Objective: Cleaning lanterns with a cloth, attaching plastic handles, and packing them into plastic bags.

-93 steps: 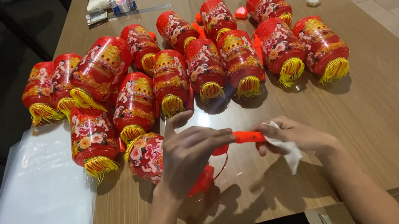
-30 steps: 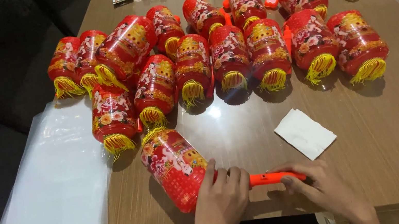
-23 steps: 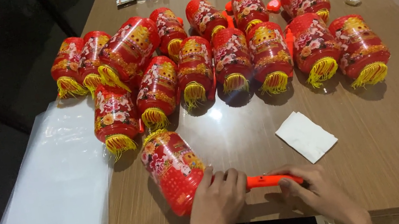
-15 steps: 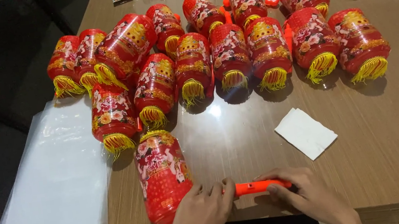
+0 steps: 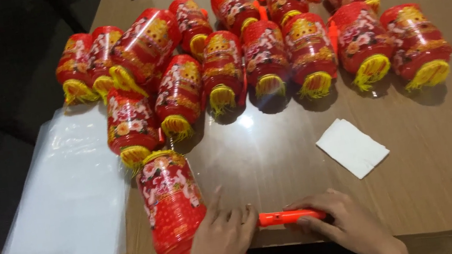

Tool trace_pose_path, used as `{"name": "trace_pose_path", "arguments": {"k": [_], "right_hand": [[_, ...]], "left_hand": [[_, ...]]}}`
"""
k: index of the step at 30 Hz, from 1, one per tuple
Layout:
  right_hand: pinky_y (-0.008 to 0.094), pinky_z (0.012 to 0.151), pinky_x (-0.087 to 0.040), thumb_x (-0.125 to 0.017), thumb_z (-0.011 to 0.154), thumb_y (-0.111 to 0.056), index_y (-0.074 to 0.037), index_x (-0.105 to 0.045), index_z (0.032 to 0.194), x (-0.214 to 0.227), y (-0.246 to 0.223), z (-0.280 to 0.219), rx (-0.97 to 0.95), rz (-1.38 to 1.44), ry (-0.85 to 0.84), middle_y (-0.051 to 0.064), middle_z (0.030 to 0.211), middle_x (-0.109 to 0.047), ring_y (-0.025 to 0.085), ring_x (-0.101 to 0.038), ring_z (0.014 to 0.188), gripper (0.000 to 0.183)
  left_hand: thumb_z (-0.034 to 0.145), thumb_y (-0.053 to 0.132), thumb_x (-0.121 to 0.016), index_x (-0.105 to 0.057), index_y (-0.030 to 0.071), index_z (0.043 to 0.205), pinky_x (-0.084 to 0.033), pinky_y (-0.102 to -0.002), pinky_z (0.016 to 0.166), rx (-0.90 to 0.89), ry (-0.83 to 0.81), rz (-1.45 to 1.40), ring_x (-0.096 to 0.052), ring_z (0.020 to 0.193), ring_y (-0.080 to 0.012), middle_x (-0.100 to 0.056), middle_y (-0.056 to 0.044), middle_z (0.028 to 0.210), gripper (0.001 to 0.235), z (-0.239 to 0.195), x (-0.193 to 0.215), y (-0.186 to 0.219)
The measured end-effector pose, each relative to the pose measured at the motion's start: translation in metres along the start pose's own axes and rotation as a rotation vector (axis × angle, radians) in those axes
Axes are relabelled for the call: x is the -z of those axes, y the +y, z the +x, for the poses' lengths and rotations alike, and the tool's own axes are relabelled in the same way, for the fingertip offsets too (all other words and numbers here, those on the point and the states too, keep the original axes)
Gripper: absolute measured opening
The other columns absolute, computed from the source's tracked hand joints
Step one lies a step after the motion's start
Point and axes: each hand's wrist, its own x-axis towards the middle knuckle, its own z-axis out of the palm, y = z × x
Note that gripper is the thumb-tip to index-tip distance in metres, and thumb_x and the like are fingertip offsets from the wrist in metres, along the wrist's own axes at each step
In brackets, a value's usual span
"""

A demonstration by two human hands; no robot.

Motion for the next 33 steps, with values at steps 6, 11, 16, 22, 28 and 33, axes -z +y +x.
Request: {"name": "trace_pose_path", "arguments": {"k": [6,11,16,22,28,33], "right_hand": [[0.025,0.072,-0.061,-0.06,0.091,-0.042,-0.022,-0.084,0.109,-0.007,0.013,-0.001,0.007,0.098,0.218,-0.006,0.1,-0.091,0.009,-0.085,0.081,0.036],[0.032,0.089,-0.055,-0.052,0.092,-0.047,-0.027,-0.079,0.116,-0.002,0.034,0.001,-0.127,-0.047,0.236,-0.006,0.109,-0.086,0.014,-0.078,0.099,0.041],[0.032,0.088,-0.056,-0.052,0.098,-0.033,-0.019,-0.078,0.116,-0.005,0.04,0.004,-0.163,-0.013,0.384,0.0,0.111,-0.076,0.016,-0.071,0.104,0.035],[0.038,0.094,-0.048,-0.056,0.098,-0.032,-0.025,-0.076,0.119,-0.016,0.059,0.007,-0.044,-0.251,0.502,0.006,0.11,-0.065,0.024,-0.062,0.105,0.03],[0.037,0.093,-0.05,-0.064,0.094,-0.032,-0.017,-0.074,0.122,-0.009,0.038,0.003,-0.056,-0.161,0.498,0.007,0.111,-0.067,0.023,-0.064,0.105,0.034],[0.034,0.091,-0.05,-0.061,0.096,-0.031,-0.018,-0.075,0.121,-0.007,0.039,0.003,-0.106,-0.14,0.476,0.003,0.109,-0.068,0.02,-0.065,0.102,0.031]], "left_hand": [[0.088,0.018,-0.066,-0.06,0.007,0.132,-0.031,-0.06,0.118,0.21,-0.006,-0.013,-0.065,0.106,-0.0422,-0.07,-0.021,0.112,0.046,0.017,-0.007,0.022],[0.083,0.061,-0.073,-0.031,0.008,0.157,-0.029,-0.059,0.113,0.241,-0.025,-0.192,-0.048,0.129,-0.0437,-0.047,-0.026,0.147,0.1,0.045,-0.016,0.038],[0.098,0.034,-0.062,-0.036,0.008,0.156,-0.026,-0.063,0.112,0.289,0.04,-0.454,-0.037,0.142,-0.0426,-0.042,-0.025,0.154,0.069,0.067,-0.021,0.038],[0.1,0.042,-0.056,-0.05,0.003,0.144,-0.03,-0.065,0.111,0.285,0.184,-0.414,-0.042,0.14,-0.0412,-0.052,-0.021,0.147,0.059,0.073,-0.027,0.043],[0.091,0.04,-0.074,-0.046,0.001,0.141,-0.054,-0.054,0.089,0.344,0.407,-0.707,-0.062,0.107,-0.0391,-0.057,-0.029,0.13,0.07,0.072,0.001,0.028],[0.1,0.061,-0.031,-0.053,0.009,0.137,-0.058,-0.034,0.072,0.539,0.531,-1.218,-0.065,0.113,-0.0239,-0.056,-0.012,0.132,0.068,0.068,0.03,0.01]]}}
